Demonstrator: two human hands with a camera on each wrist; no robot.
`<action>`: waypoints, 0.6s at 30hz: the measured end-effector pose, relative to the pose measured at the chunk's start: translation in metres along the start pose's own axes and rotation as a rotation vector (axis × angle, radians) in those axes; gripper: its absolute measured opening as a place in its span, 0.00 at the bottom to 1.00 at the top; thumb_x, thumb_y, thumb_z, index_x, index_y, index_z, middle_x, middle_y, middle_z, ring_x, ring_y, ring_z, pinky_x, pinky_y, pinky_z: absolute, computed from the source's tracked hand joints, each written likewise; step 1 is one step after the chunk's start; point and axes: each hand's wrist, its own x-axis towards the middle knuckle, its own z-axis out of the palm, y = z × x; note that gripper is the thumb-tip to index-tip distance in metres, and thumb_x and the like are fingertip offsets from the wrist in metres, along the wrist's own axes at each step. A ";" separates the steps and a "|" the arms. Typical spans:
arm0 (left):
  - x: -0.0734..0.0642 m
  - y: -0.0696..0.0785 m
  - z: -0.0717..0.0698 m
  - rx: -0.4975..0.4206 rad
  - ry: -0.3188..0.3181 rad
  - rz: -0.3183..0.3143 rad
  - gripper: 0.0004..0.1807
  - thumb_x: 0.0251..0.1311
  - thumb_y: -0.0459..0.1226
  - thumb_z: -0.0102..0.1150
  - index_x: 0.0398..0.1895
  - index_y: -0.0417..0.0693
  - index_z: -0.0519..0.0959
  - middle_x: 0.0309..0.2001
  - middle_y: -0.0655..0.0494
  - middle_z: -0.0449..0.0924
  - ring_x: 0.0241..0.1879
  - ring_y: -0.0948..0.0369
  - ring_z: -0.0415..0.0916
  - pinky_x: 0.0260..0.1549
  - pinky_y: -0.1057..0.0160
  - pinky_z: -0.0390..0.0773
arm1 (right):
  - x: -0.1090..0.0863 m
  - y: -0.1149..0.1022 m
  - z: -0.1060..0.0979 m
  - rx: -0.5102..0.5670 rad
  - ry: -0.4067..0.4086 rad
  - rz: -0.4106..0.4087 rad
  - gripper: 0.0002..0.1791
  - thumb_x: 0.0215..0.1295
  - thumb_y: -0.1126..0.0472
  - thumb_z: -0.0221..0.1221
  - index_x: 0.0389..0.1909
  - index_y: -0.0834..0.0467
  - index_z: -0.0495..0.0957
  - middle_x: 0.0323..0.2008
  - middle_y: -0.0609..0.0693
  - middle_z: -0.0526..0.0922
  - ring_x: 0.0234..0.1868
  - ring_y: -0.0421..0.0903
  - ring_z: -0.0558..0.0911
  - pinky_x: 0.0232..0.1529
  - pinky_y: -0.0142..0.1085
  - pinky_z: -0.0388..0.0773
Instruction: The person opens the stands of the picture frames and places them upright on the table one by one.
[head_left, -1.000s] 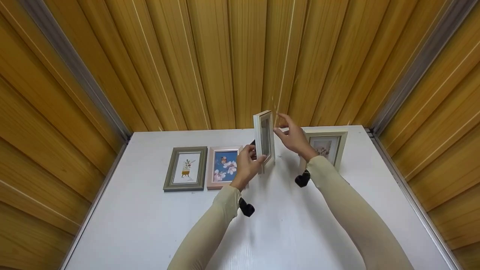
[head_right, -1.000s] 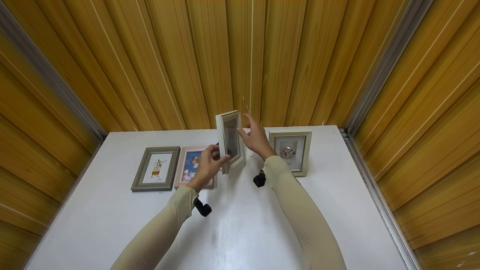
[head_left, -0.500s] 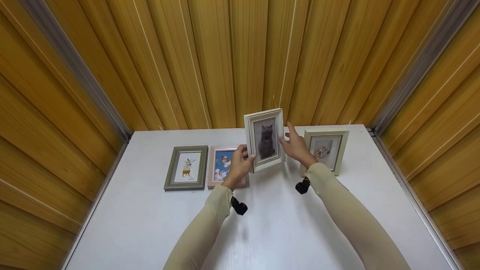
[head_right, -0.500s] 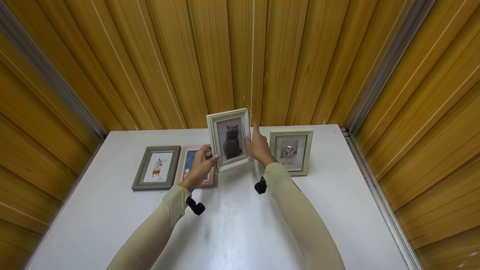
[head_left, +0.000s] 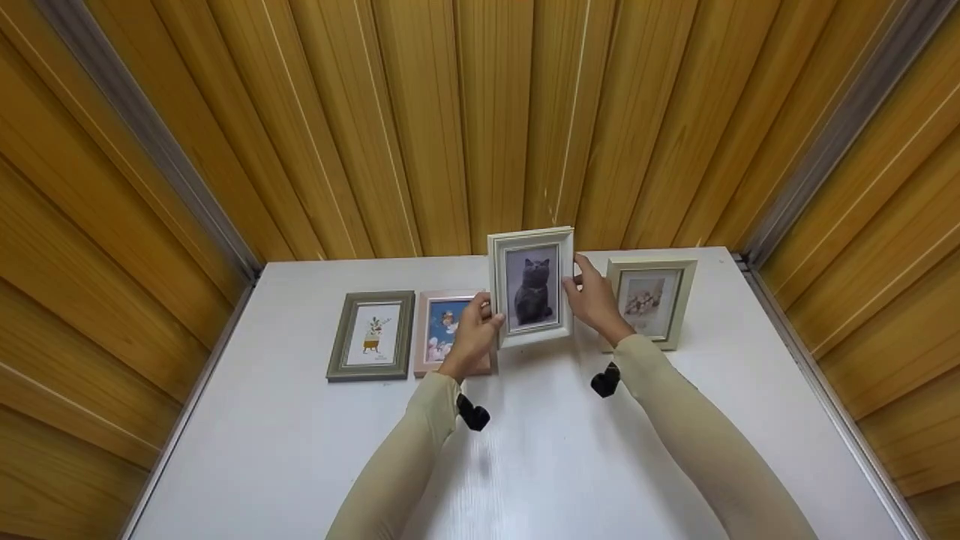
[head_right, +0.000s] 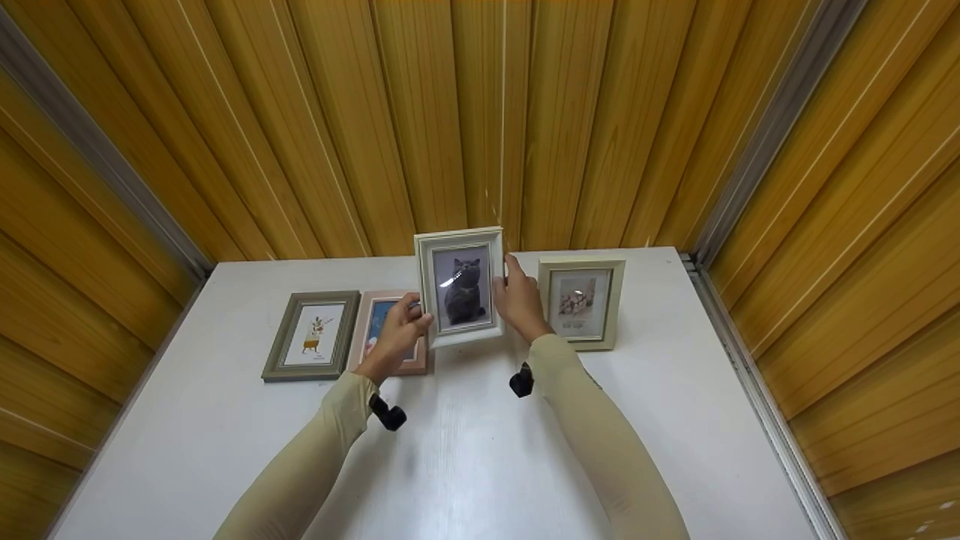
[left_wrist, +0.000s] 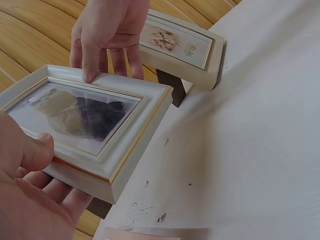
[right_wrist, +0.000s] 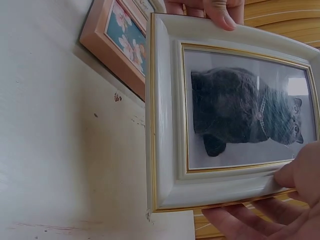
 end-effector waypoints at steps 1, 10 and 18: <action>0.000 -0.001 0.000 0.006 0.000 0.011 0.15 0.68 0.20 0.50 0.56 0.29 0.72 0.54 0.31 0.82 0.51 0.50 0.81 0.49 0.53 0.81 | 0.000 0.000 0.000 0.003 0.004 -0.004 0.28 0.77 0.63 0.54 0.74 0.63 0.64 0.48 0.68 0.86 0.50 0.63 0.85 0.52 0.57 0.78; 0.002 0.004 0.008 0.219 0.056 0.011 0.17 0.69 0.22 0.53 0.59 0.30 0.73 0.58 0.31 0.80 0.58 0.44 0.80 0.56 0.50 0.80 | -0.006 0.001 -0.004 0.048 0.018 0.030 0.29 0.77 0.64 0.55 0.75 0.62 0.63 0.48 0.67 0.85 0.49 0.61 0.85 0.50 0.55 0.79; 0.002 0.010 0.022 0.552 0.183 -0.013 0.18 0.68 0.25 0.54 0.59 0.36 0.75 0.52 0.37 0.84 0.54 0.43 0.82 0.50 0.45 0.81 | -0.013 -0.001 0.001 0.073 0.053 0.060 0.31 0.75 0.65 0.53 0.76 0.62 0.61 0.48 0.67 0.86 0.47 0.59 0.86 0.47 0.52 0.80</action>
